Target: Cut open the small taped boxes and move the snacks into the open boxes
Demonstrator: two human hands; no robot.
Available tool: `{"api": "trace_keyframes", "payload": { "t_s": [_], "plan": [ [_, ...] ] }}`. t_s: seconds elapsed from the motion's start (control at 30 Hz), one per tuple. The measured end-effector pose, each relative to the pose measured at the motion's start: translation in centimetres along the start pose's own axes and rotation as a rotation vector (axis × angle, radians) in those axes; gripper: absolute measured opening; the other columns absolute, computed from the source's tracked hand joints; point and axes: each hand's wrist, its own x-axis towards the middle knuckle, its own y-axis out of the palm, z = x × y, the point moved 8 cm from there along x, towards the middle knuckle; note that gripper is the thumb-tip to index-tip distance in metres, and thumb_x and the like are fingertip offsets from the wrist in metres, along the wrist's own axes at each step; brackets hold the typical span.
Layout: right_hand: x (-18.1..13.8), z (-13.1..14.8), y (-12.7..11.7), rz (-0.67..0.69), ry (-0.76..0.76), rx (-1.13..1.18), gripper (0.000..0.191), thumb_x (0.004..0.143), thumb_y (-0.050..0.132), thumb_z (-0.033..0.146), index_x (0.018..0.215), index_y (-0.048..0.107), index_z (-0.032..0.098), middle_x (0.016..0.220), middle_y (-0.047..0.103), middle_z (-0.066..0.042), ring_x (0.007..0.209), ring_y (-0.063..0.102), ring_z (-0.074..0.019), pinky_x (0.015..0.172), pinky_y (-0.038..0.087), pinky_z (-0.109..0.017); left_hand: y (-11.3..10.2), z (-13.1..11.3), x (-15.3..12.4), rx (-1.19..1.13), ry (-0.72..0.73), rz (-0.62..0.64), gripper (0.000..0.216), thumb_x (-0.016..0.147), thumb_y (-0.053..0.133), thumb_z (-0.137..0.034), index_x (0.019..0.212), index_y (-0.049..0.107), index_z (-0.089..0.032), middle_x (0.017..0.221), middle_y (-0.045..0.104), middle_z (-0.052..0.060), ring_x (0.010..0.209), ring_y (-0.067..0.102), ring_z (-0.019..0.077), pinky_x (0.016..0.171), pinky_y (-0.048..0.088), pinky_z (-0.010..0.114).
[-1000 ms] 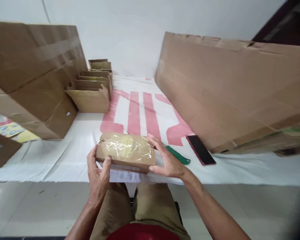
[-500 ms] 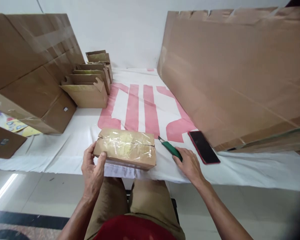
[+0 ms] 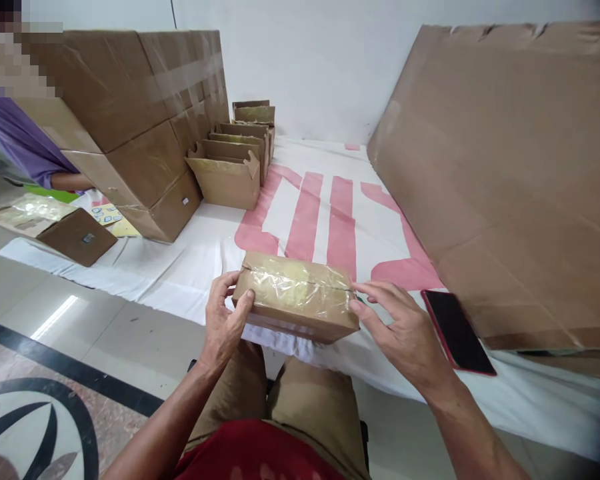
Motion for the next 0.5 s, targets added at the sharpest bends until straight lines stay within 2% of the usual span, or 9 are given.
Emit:
{"api": "trace_keyframes", "payload": {
  "t_s": [0.13, 0.27, 0.33, 0.4, 0.47, 0.5],
  "plan": [
    [1.8, 2.6, 1.0, 0.053, -0.087, -0.092, 0.024, 0.1, 0.056, 0.038, 0.099, 0.074, 0.023, 0.097, 0.073, -0.008, 0.094, 0.07, -0.0269, 0.085, 0.054, -0.044, 0.5, 0.8, -0.7, -0.077, -0.03, 0.001, 0.04, 0.091, 0.07, -0.044, 0.125, 0.065, -0.022, 0.13, 0.067, 0.011, 0.12, 0.063, 0.0273, 0.103, 0.049, 0.041],
    [1.3, 1.9, 0.7, 0.069, -0.057, 0.011, 0.018, 0.098, 0.058, 0.036, 0.093, 0.071, 0.025, 0.099, 0.073, -0.006, 0.095, 0.071, -0.0236, 0.085, 0.055, -0.038, 0.7, 1.4, -1.1, -0.161, -0.034, 0.025, 0.04, 0.093, 0.07, -0.043, 0.126, 0.063, -0.022, 0.141, 0.062, 0.012, 0.131, 0.059, 0.0289, 0.11, 0.045, 0.043],
    [0.0, -0.5, -0.3, 0.027, 0.047, 0.026, 0.017, 0.096, 0.058, 0.038, 0.095, 0.069, 0.025, 0.1, 0.074, -0.006, 0.093, 0.073, -0.0241, 0.082, 0.057, -0.037, 0.9, 1.5, -0.8, -0.182, -0.05, 0.039, 0.039, 0.092, 0.07, -0.043, 0.125, 0.064, -0.022, 0.142, 0.062, 0.012, 0.134, 0.057, 0.0292, 0.113, 0.043, 0.044],
    [-2.2, -4.2, -1.0, 0.002, 0.187, -0.03, 0.02, 0.093, 0.058, 0.043, 0.1, 0.068, 0.026, 0.097, 0.075, -0.007, 0.086, 0.074, -0.0268, 0.069, 0.057, -0.038, 1.1, 1.3, -0.5, -0.198, -0.065, 0.037, 0.038, 0.091, 0.07, -0.042, 0.123, 0.064, -0.022, 0.141, 0.062, 0.012, 0.134, 0.056, 0.0292, 0.114, 0.042, 0.043],
    [-4.8, -8.3, -0.3, 0.074, 0.259, -0.124, 0.025, 0.089, 0.059, 0.048, 0.101, 0.068, 0.028, 0.091, 0.076, -0.01, 0.077, 0.074, -0.0327, 0.055, 0.053, -0.042, 1.4, 0.7, -0.4, -0.209, -0.064, 0.018, 0.036, 0.091, 0.068, -0.041, 0.121, 0.064, -0.022, 0.138, 0.062, 0.012, 0.132, 0.057, 0.0286, 0.113, 0.043, 0.043],
    [-5.9, -9.9, 0.6, 0.129, 0.23, -0.164, 0.023, 0.085, 0.063, 0.05, 0.094, 0.069, 0.029, 0.089, 0.077, -0.012, 0.074, 0.074, -0.0365, 0.055, 0.053, -0.047, 1.5, 0.4, -0.5, -0.207, -0.054, 0.006, 0.034, 0.091, 0.067, -0.039, 0.12, 0.063, -0.022, 0.136, 0.063, 0.012, 0.131, 0.057, 0.0283, 0.112, 0.043, 0.042]
  ]
}}
